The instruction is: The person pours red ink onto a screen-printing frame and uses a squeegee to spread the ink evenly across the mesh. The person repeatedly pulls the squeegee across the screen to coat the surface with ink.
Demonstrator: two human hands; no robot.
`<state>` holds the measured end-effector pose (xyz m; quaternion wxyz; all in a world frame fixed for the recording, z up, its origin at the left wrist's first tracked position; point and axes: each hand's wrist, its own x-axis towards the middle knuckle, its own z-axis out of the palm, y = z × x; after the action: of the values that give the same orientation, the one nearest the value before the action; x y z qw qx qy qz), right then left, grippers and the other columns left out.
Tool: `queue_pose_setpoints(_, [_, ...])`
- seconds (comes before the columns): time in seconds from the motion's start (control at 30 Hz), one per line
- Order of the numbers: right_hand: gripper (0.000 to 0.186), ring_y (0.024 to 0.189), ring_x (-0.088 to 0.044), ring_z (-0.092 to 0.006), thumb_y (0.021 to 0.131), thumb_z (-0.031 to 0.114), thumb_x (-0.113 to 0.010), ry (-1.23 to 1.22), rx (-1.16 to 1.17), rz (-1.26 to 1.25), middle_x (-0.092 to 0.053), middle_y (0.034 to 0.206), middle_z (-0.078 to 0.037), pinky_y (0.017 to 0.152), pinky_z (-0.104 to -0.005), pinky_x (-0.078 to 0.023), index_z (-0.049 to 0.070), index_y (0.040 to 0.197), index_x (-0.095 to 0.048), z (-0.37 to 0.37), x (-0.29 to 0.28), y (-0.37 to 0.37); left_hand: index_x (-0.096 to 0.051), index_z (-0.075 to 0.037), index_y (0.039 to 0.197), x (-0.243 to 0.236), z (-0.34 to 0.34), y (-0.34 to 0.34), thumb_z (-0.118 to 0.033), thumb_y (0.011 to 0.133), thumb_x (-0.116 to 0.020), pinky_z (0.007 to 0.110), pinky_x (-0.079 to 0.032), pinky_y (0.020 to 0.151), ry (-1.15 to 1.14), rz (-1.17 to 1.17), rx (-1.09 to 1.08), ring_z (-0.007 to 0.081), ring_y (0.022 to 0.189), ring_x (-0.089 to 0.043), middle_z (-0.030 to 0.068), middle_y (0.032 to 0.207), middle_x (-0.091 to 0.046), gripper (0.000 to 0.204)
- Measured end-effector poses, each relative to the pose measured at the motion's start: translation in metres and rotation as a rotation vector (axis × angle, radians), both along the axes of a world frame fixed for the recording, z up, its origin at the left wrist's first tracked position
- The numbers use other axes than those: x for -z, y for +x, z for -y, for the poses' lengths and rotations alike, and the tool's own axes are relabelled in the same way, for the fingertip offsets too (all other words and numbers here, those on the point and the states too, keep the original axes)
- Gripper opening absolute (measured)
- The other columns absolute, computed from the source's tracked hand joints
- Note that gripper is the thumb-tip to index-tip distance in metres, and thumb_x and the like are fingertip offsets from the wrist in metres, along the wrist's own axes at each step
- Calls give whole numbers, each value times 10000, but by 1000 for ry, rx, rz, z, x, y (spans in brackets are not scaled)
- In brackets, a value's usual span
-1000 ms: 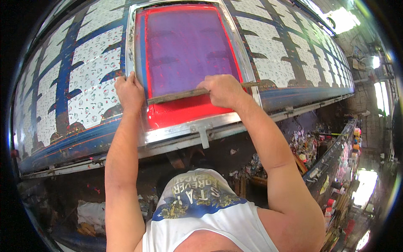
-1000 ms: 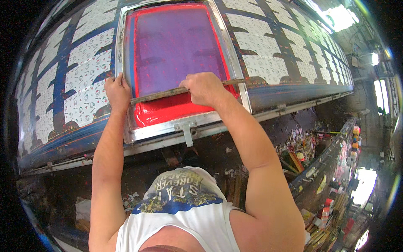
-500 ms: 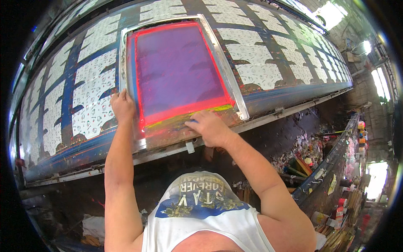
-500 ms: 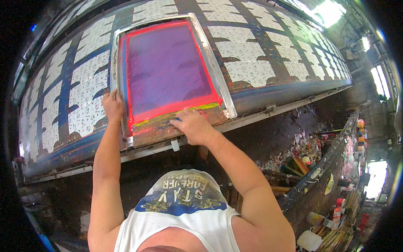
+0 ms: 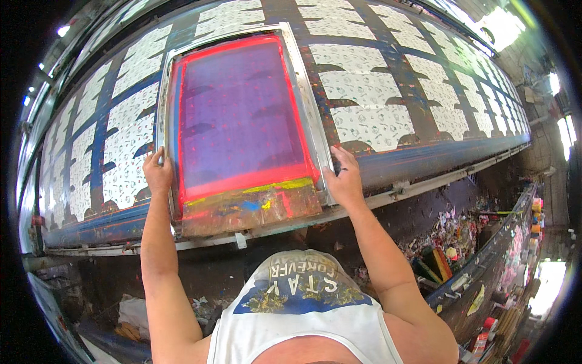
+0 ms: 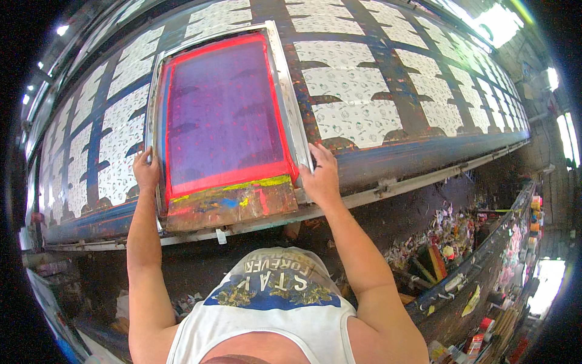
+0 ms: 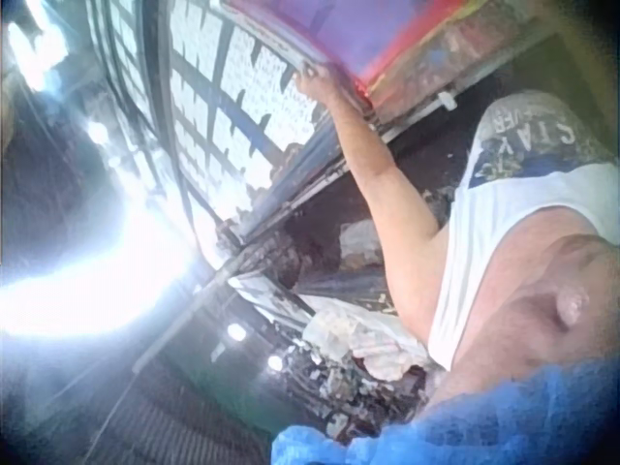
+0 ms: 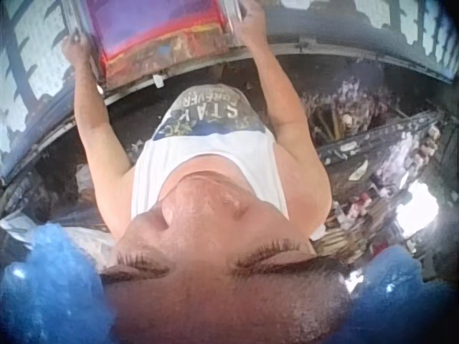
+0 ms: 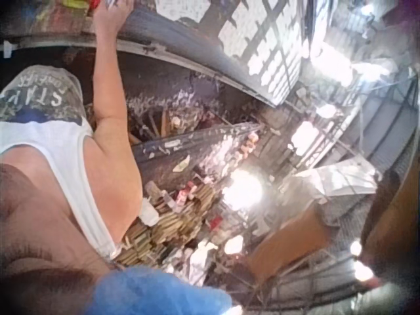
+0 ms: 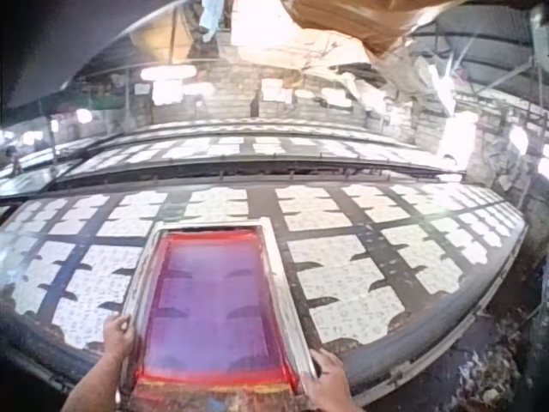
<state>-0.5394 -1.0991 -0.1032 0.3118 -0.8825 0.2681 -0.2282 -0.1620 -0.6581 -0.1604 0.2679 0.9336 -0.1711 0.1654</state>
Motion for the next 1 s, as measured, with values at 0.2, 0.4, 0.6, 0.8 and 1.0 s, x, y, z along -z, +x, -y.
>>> queue_pose_setpoints(0.2, [595, 1386, -656, -403, 945, 153, -817, 492, -52, -83, -691, 1459, -244, 1191, -467, -512, -19, 1494, -667, 15, 16, 6, -816, -92, 1356, 0, -3, -1, -101, 889, -819, 485, -511, 1131, 49, 61, 11, 394, 1249, -654, 185, 1217, -732, 467])
queue_pose_setpoints(0.4, [444, 1412, -642, -371, 940, 137, -823, 410, -16, -163, -706, 1444, -235, 1203, -438, -492, 32, 1368, -764, 1, -3, 14, -812, -82, 1340, -2, -3, -6, -13, 846, -817, 456, -532, 1076, -32, 91, 40, 353, 1200, -666, 156, 1186, -720, 499])
queue_pose_setpoints(0.6, [374, 1314, -672, -291, 946, 74, -810, 450, 63, -181, -715, 1432, -185, 1126, -422, -525, 32, 1317, -791, -5, -34, 23, -809, -45, 1285, -2, -11, -3, 6, 849, -810, 404, -544, 987, -189, -59, 61, 297, 1128, -684, 125, 1174, -731, 439])
queue_pose_setpoints(0.8, [302, 1346, -665, -364, 927, 92, -819, 372, 9, -43, -727, 1371, -203, 1159, -447, -514, 40, 1224, -812, -6, -63, 17, -822, -34, 1138, 4, -20, 8, -30, 878, -860, 320, -520, 858, -314, -128, 42, 170, 956, -661, 55, 1080, -734, 263])
queue_pose_setpoints(1.0, [296, 1304, -677, -400, 896, 131, -822, 312, 38, -11, -746, 1316, -214, 1152, -482, -511, 48, 1179, -825, 24, -64, 13, -794, -11, 1115, -20, -2, 9, 24, 881, -871, 258, -512, 859, -412, -335, 35, 99, 950, -627, 0, 1093, -699, 249])
